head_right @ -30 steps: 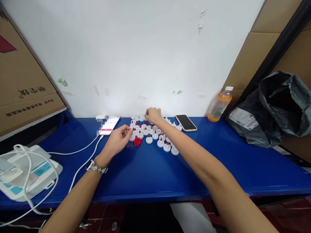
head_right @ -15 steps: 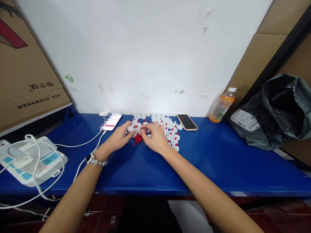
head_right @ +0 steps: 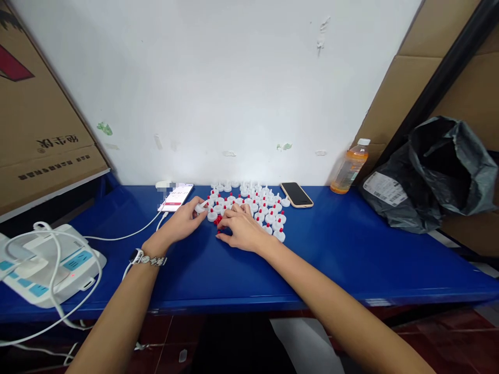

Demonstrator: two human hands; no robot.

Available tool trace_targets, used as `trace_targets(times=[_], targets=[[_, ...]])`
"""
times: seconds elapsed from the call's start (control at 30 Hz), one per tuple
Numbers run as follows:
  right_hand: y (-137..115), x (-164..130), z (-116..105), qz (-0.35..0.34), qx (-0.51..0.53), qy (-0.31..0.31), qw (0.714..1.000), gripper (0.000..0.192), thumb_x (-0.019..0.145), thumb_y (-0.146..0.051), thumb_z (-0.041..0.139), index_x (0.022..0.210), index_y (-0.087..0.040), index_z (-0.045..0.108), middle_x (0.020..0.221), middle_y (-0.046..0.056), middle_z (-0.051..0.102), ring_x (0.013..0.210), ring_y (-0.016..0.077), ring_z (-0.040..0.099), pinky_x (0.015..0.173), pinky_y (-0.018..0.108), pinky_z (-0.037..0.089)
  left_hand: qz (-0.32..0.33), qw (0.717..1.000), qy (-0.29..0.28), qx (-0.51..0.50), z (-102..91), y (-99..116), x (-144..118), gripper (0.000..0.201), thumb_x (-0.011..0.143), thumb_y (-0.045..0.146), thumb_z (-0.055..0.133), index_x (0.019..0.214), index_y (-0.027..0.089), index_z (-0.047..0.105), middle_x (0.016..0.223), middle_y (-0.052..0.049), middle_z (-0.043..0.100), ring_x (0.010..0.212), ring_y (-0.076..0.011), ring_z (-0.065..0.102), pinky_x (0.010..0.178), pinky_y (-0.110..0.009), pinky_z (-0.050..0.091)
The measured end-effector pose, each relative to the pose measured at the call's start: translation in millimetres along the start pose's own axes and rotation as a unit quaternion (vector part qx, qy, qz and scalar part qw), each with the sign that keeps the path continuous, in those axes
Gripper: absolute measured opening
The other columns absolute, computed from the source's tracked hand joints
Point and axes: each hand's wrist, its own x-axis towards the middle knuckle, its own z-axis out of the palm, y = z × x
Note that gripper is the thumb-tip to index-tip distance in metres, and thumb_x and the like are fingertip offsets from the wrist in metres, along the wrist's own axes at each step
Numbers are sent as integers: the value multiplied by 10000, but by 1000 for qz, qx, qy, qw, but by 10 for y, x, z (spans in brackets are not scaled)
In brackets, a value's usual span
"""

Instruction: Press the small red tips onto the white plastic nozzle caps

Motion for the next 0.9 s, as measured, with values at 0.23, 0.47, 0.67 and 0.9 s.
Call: trace_targets(times=[0.23, 0.47, 0.67, 0.9], targets=[[-6, -16, 20, 31, 24, 15, 999, 117, 892, -339, 690, 876, -223, 708, 910, 41, 655, 972, 230, 480, 895, 410, 293, 23, 999, -14, -19, 89, 88, -9, 133, 924, 314, 489, 992, 201, 500, 838, -35, 629, 699, -189, 582, 652, -302, 409], [85, 20, -114, 103, 179, 147, 967, 85, 805, -269, 714, 800, -200, 663, 860, 14, 676, 880, 187, 544, 856, 352, 387, 45, 999, -16, -26, 195, 113, 30, 145, 937, 337, 488, 1019, 218, 503, 918, -33, 640, 749, -192, 580, 682, -312, 410], [255, 18, -154, 174, 315, 195, 913, 180, 780, -354, 727, 817, -190, 664, 651, -34, 569, 595, 113, 455, 585, 268, 359, 97, 993, -29, -53, 295, 214, 25, 116, 949, 313, 480, 992, 210, 511, 880, -24, 622, 730, -176, 558, 674, -303, 411], [334, 51, -74, 161, 416, 233, 864, 242, 729, -339, 787, 838, -189, 630, 730, -1, 652, 598, 110, 529, 554, 253, 397, 131, 990, -35, -47, 395, 276, 10, 130, 955, 300, 479, 1039, 206, 512, 954, -50, 619, 807, -196, 570, 708, -325, 434]])
